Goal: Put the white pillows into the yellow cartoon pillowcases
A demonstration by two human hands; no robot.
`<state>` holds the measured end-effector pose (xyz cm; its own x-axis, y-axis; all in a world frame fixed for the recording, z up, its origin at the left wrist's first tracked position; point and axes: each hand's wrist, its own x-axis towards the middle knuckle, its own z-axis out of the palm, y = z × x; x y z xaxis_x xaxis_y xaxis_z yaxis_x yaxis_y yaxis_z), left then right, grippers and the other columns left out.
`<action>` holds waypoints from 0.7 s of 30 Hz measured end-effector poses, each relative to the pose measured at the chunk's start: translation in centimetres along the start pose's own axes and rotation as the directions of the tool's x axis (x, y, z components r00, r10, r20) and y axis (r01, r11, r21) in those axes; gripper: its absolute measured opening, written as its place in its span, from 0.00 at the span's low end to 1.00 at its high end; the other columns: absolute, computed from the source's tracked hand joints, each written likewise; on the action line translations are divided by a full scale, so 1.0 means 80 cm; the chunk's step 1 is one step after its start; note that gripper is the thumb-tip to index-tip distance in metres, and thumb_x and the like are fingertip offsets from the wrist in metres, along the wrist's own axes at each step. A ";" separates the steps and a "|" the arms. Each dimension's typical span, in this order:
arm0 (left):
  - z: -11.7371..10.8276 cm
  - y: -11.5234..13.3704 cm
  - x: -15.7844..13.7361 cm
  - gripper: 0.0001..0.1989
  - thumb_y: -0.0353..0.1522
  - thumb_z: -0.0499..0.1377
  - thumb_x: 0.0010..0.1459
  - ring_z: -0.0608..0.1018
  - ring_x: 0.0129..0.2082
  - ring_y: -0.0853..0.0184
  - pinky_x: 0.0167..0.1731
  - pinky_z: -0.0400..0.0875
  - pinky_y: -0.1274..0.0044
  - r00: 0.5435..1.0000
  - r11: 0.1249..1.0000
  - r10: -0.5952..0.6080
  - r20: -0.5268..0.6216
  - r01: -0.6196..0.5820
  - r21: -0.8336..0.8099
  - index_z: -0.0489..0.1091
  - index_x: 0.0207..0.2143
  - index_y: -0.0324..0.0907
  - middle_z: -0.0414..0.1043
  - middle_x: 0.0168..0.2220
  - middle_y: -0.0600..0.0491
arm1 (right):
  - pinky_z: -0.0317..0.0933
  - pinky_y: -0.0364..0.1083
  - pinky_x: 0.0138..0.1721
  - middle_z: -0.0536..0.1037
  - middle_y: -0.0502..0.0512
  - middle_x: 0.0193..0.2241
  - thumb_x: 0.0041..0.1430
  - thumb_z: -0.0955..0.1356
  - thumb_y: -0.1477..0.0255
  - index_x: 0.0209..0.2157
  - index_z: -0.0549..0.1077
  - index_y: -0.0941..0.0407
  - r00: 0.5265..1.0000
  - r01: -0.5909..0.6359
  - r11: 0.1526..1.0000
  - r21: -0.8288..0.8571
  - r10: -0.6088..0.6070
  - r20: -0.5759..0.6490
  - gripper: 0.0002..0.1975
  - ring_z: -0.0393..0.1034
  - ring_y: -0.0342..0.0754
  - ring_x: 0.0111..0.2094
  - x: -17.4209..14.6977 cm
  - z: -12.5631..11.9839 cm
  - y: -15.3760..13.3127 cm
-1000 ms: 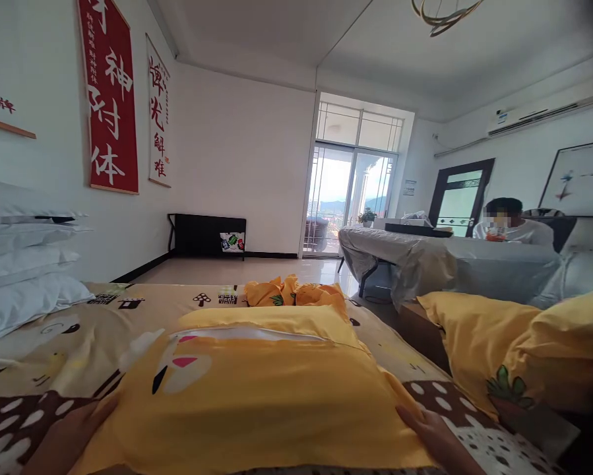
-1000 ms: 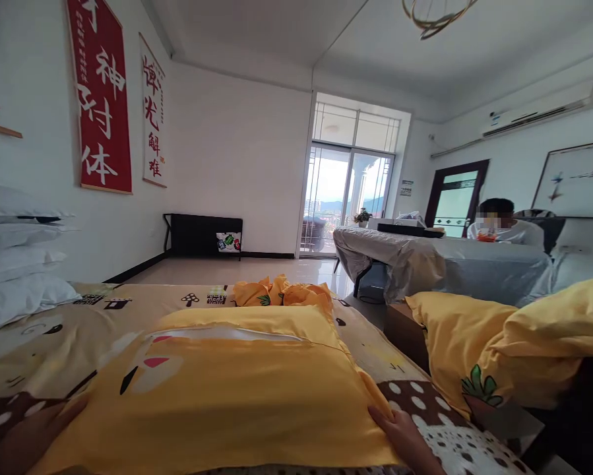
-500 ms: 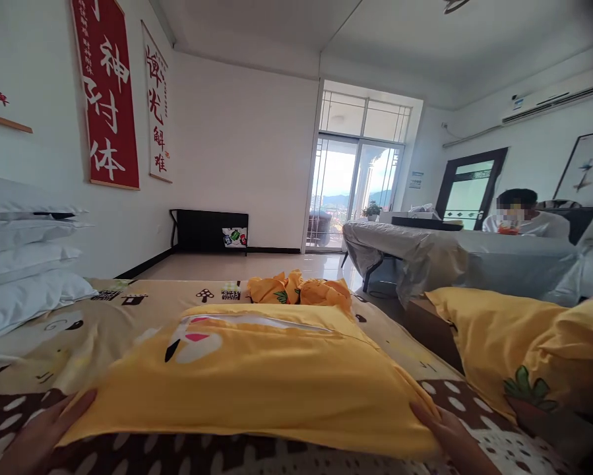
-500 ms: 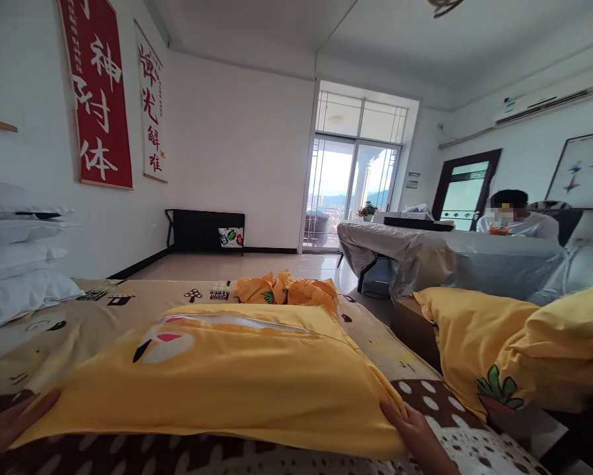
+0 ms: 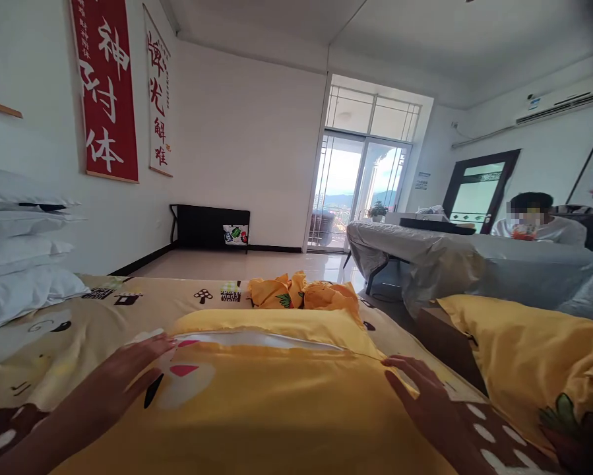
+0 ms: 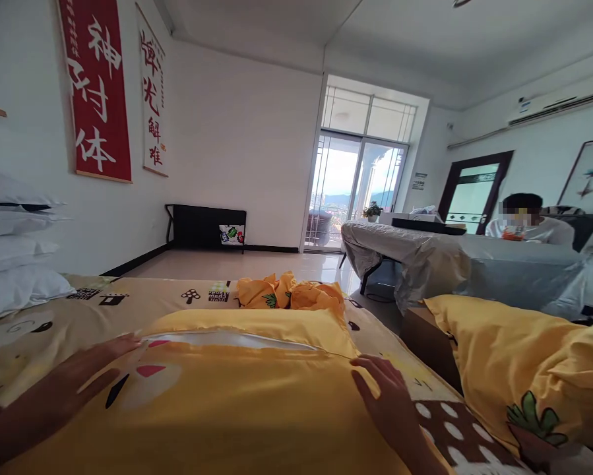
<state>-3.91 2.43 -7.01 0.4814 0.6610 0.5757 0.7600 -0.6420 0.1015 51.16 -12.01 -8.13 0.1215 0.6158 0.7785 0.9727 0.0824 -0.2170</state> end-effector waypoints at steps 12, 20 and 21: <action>0.105 0.033 0.060 0.23 0.47 0.50 0.58 0.71 0.52 0.60 0.54 0.64 0.70 0.960 0.842 -0.080 0.269 0.209 -0.497 0.69 0.48 0.44 0.70 0.53 0.49 | 0.54 0.52 0.50 0.77 0.55 0.39 0.59 0.63 0.63 0.36 0.74 0.53 0.908 -0.074 0.929 0.362 -0.087 0.409 0.11 0.67 0.52 0.44 0.017 0.109 -0.058; 0.033 0.046 0.117 0.20 0.48 0.53 0.51 0.64 0.21 0.70 0.21 0.59 0.80 0.983 0.861 -0.100 0.156 0.164 -0.481 0.62 0.18 0.42 0.61 0.18 0.57 | 0.55 0.47 0.37 0.67 0.51 0.24 0.56 0.62 0.54 0.20 0.62 0.55 0.955 -0.146 0.869 0.472 0.000 0.296 0.21 0.61 0.48 0.32 0.072 0.056 -0.055; 0.021 0.053 0.128 0.21 0.49 0.51 0.51 0.60 0.19 0.72 0.20 0.55 0.80 0.986 0.859 -0.147 0.080 0.167 -0.485 0.57 0.17 0.42 0.54 0.16 0.59 | 0.56 0.45 0.35 0.66 0.51 0.24 0.55 0.61 0.51 0.21 0.62 0.55 0.964 -0.178 0.829 0.530 0.038 0.265 0.22 0.61 0.47 0.31 0.084 0.048 -0.058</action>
<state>5.00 7.13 -2.07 0.3974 0.7771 0.4881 0.5213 -0.6289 0.5768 46.70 -5.24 -4.20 0.1016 0.8041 0.5857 0.6802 0.3735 -0.6307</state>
